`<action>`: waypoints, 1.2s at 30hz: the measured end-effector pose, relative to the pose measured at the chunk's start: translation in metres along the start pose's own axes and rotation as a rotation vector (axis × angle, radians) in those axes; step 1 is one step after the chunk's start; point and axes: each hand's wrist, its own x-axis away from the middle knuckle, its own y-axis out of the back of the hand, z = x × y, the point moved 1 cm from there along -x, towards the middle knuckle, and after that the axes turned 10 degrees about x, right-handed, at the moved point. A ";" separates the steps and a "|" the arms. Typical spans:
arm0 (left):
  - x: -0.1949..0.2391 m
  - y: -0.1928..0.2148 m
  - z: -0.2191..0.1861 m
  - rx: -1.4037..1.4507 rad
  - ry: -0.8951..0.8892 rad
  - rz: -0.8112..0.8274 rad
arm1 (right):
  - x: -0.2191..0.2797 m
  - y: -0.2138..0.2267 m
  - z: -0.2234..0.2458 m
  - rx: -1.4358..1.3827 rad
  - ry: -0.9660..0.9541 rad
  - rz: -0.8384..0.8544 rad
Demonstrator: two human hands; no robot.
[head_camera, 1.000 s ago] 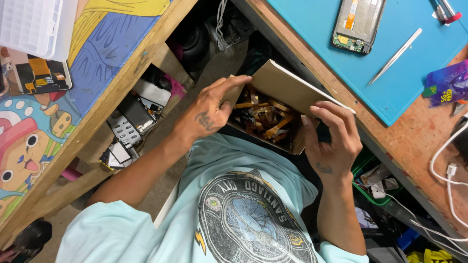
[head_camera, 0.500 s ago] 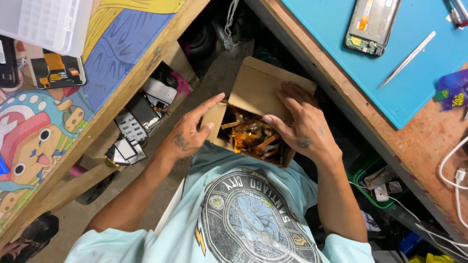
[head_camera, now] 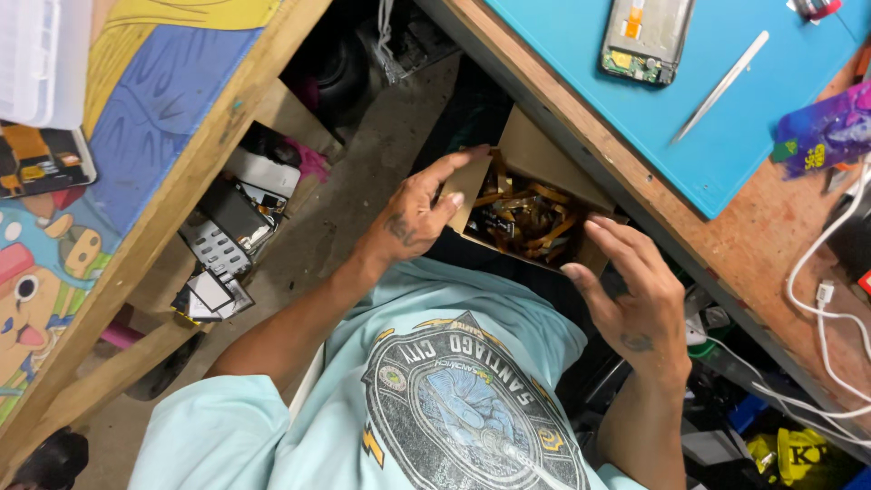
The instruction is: The person uses a screwdriver and tweezers to work on a disassembled smartphone on a blue mat. They retrieve a ribbon cable from a cardboard box and attempt to connect it to the phone's motherboard.
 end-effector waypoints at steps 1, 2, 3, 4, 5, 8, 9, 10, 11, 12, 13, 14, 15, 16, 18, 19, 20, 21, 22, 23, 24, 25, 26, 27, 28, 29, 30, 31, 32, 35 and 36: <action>0.002 0.001 0.001 0.025 -0.077 0.029 | 0.006 0.001 -0.004 0.000 -0.080 -0.024; 0.004 0.003 0.001 0.051 -0.153 0.059 | 0.012 0.001 -0.007 -0.001 -0.159 -0.048; 0.007 0.005 0.002 0.066 -0.156 0.061 | 0.016 0.000 -0.010 -0.003 -0.231 -0.069; 0.009 0.008 0.002 0.082 -0.158 0.064 | 0.021 -0.001 -0.012 0.023 -0.279 -0.078; 0.011 0.010 0.002 0.095 -0.162 0.062 | 0.024 -0.003 -0.015 0.046 -0.321 -0.087; 0.013 0.000 0.000 0.117 -0.157 0.085 | 0.034 -0.018 -0.023 0.127 -0.362 -0.125; 0.012 -0.001 -0.002 0.100 -0.159 0.084 | 0.038 -0.024 -0.026 0.161 -0.366 -0.146; 0.012 -0.002 -0.005 0.082 -0.160 0.083 | 0.042 -0.025 -0.032 0.013 -0.406 -0.202; 0.011 -0.002 -0.008 0.062 -0.165 0.079 | 0.044 -0.023 -0.039 -0.137 -0.439 -0.261; 0.009 -0.002 -0.012 0.061 -0.176 0.087 | 0.049 -0.021 -0.043 -0.288 -0.470 -0.318; 0.011 -0.002 -0.015 0.061 -0.177 0.091 | 0.057 -0.015 -0.044 -0.313 -0.470 -0.350; 0.012 -0.003 -0.016 0.061 -0.178 0.096 | 0.064 -0.007 -0.046 -0.338 -0.470 -0.381; 0.009 -0.006 -0.018 0.083 -0.192 0.111 | 0.071 -0.002 -0.046 -0.359 -0.470 -0.419; 0.006 -0.009 -0.018 0.105 -0.206 0.127 | 0.075 0.001 -0.046 -0.350 -0.444 -0.449; 0.006 -0.012 -0.017 0.103 -0.199 0.138 | 0.084 0.007 -0.042 -0.328 -0.401 -0.503; 0.005 -0.011 -0.017 0.073 -0.189 0.135 | 0.084 0.004 -0.040 -0.297 -0.380 -0.511; 0.003 -0.010 -0.017 0.042 -0.180 0.131 | 0.082 -0.003 -0.038 -0.266 -0.360 -0.519; 0.003 -0.010 -0.016 0.068 -0.174 0.127 | 0.081 -0.011 -0.036 -0.241 -0.337 -0.520; 0.002 -0.009 -0.015 0.094 -0.168 0.122 | 0.081 -0.017 -0.033 -0.185 -0.310 -0.464; 0.000 -0.007 -0.015 0.115 -0.167 0.115 | 0.079 -0.024 -0.032 -0.133 -0.278 -0.411; 0.001 -0.006 -0.015 0.120 -0.141 0.117 | 0.076 -0.030 -0.033 -0.081 -0.246 -0.359; 0.003 -0.007 -0.014 0.129 -0.112 0.119 | 0.073 -0.034 -0.039 -0.052 -0.281 -0.362; 0.005 -0.007 -0.013 0.139 -0.083 0.122 | 0.068 -0.038 -0.048 -0.022 -0.316 -0.364; 0.004 -0.007 -0.011 0.158 -0.065 0.126 | 0.066 -0.042 -0.056 0.012 -0.354 -0.367; 0.003 -0.008 -0.010 0.178 -0.047 0.131 | 0.067 -0.048 -0.063 -0.121 -0.407 -0.367; 0.002 -0.008 -0.009 0.197 -0.028 0.137 | 0.068 -0.054 -0.069 -0.254 -0.459 -0.366; 0.000 -0.009 -0.009 0.199 -0.094 0.139 | 0.070 -0.057 -0.075 -0.387 -0.511 -0.363; 0.000 -0.009 -0.009 0.199 -0.154 0.143 | 0.074 -0.058 -0.078 -0.358 -0.525 -0.351; 0.001 -0.009 -0.011 0.200 -0.213 0.147 | 0.075 -0.059 -0.082 -0.330 -0.539 -0.339; 0.003 -0.011 -0.020 0.265 -0.102 0.180 | 0.074 -0.053 -0.081 -0.391 -0.547 -0.326; 0.003 -0.012 -0.025 0.232 -0.042 0.170 | 0.070 -0.048 -0.078 -0.437 -0.539 -0.322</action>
